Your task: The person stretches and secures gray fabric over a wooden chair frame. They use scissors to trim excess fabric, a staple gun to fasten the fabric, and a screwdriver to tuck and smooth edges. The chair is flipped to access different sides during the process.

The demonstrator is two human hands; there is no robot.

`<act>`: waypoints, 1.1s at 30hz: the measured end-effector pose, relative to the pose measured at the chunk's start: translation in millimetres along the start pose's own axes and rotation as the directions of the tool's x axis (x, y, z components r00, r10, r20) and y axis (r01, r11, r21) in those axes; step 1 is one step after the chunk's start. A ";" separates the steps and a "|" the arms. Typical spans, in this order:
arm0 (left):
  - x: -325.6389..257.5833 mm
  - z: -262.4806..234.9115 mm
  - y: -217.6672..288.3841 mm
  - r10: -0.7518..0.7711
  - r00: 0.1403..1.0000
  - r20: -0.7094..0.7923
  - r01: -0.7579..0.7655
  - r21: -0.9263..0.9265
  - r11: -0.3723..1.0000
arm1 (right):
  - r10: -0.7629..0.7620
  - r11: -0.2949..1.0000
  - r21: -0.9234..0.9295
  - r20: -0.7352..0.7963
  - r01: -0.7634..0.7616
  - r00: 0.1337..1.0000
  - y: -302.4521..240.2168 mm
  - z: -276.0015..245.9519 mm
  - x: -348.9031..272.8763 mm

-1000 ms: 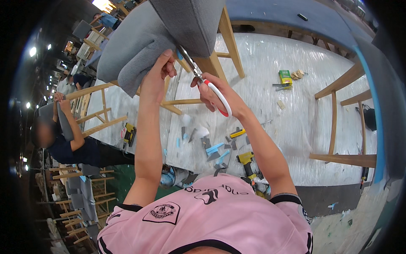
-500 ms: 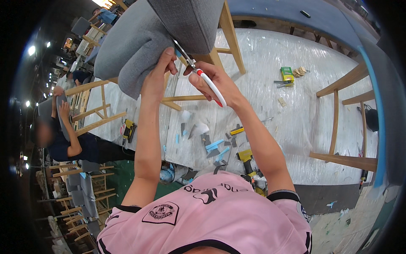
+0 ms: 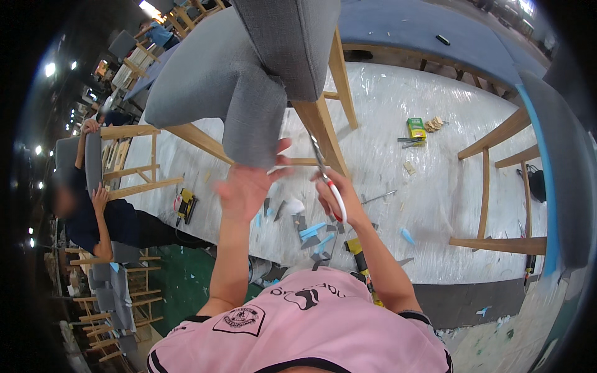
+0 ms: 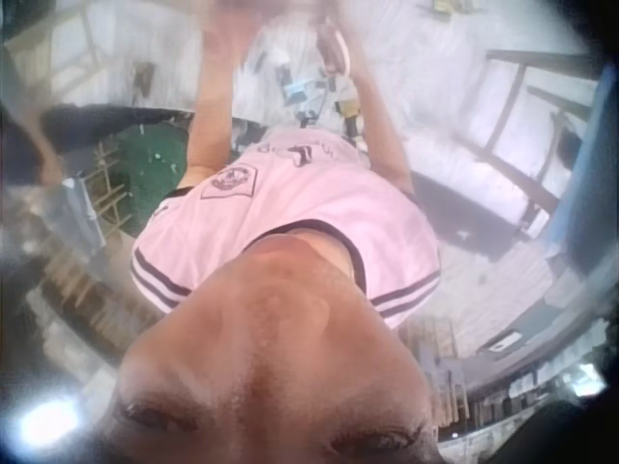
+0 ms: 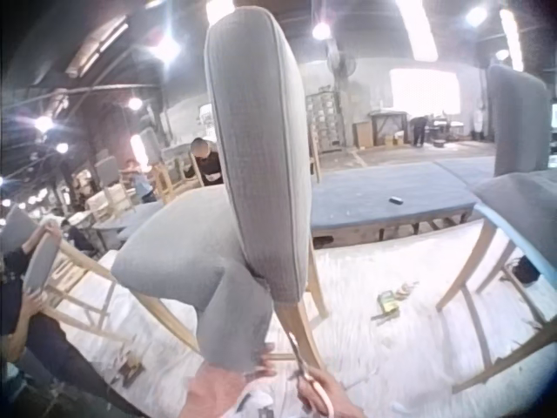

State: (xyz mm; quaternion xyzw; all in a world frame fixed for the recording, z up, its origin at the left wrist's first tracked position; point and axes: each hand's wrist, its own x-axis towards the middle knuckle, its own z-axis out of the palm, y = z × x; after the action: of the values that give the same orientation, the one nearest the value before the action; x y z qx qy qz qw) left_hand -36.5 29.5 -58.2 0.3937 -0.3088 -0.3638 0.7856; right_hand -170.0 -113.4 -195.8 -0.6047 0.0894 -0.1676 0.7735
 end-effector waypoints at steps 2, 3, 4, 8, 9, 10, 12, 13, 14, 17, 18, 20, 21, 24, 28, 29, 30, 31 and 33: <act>-7.7 0.1 -4.5 -0.004 0.994 -0.111 -0.016 -0.182 0.983 | 0.070 0.994 0.085 -0.084 -0.063 0.994 27.0 -7.7 -18.5; -6.1 -10.9 -18.6 0.031 0.975 -0.220 -0.055 -0.104 0.993 | 0.109 0.988 0.126 -0.117 -0.094 0.987 34.9 -6.6 -26.6; -0.8 -11.4 -27.1 0.023 0.968 -0.251 -0.031 -0.031 0.999 | 0.098 0.989 0.120 -0.131 -0.082 0.987 38.3 -4.4 -31.7; 20.5 -6.9 -44.3 -0.073 0.971 -0.226 0.126 0.228 0.965 | 0.078 0.997 0.042 -0.191 -0.071 0.979 41.1 4.5 -42.9; 27.4 -6.5 -40.6 -0.037 0.973 -0.228 0.102 0.283 0.954 | 0.072 0.997 0.008 -0.219 -0.072 0.973 39.5 3.8 -42.3; 31.4 -6.2 -35.0 0.001 0.974 -0.229 0.078 0.336 0.939 | 0.050 0.997 -0.043 -0.271 -0.064 0.961 37.2 4.1 -41.2; 27.1 -9.2 5.9 -0.207 0.973 0.100 0.072 0.722 0.688 | 0.015 0.989 -0.134 -0.369 -0.069 0.929 36.0 7.2 -44.0; 25.5 -8.6 36.7 -0.410 0.887 0.214 -0.030 0.911 0.411 | -0.019 0.985 -0.169 -0.362 -0.045 0.932 37.2 4.2 -47.8; 24.9 -4.5 64.2 -0.610 0.758 0.234 -0.210 0.971 0.111 | -0.054 0.979 -0.202 -0.344 -0.018 0.937 36.6 1.1 -48.3; 37.7 29.4 115.0 -0.347 0.678 0.648 -0.664 0.742 0.089 | -0.141 0.949 -0.310 -0.256 0.057 0.956 29.8 1.2 -44.2; 53.9 46.7 117.6 -0.195 0.657 0.728 -0.747 0.664 -0.035 | -0.162 0.933 -0.351 -0.229 0.073 0.960 26.3 6.2 -39.4; 97.6 61.4 108.0 -0.192 0.457 0.869 -0.874 0.398 -0.277 | -0.185 0.902 -0.423 -0.200 0.085 0.962 9.7 15.0 -34.0; 115.9 74.7 101.8 -0.460 0.520 0.719 -0.852 0.403 -0.333 | -0.191 0.890 -0.447 -0.177 0.094 0.966 -1.4 22.1 -28.8; 140.6 128.3 81.0 -0.803 0.517 0.295 -0.844 0.331 -0.422 | -0.247 0.853 -0.508 -0.191 0.119 0.950 -5.4 25.0 -14.9; 175.7 122.9 56.5 -0.895 0.371 0.248 -0.872 0.424 -0.244 | -0.349 0.827 -0.532 -0.230 0.183 0.908 -10.8 40.6 7.6; 180.5 118.5 55.7 -0.894 0.362 0.262 -0.855 0.476 -0.207 | -0.371 0.829 -0.522 -0.248 0.199 0.895 -14.8 43.5 12.1; 182.0 118.6 54.9 -0.896 0.346 0.277 -0.837 0.523 -0.161 | -0.402 0.818 -0.531 -0.248 0.223 0.881 -20.1 44.6 16.1; 182.2 118.8 54.8 -0.907 0.326 0.268 -0.837 0.528 -0.144 | -0.433 0.803 -0.541 -0.243 0.249 0.868 -26.6 46.1 21.1; 182.0 119.1 55.7 -0.923 0.293 0.249 -0.832 0.542 -0.118 | -0.486 0.787 -0.543 -0.250 0.295 0.837 -34.2 47.7 28.1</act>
State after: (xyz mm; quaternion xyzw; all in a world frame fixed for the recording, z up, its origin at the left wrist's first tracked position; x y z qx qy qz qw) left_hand -11.0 -142.0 84.4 0.5129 -0.7989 -0.1721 -0.2628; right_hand -132.8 -87.9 -148.9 -0.7391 0.1455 -0.4122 0.5125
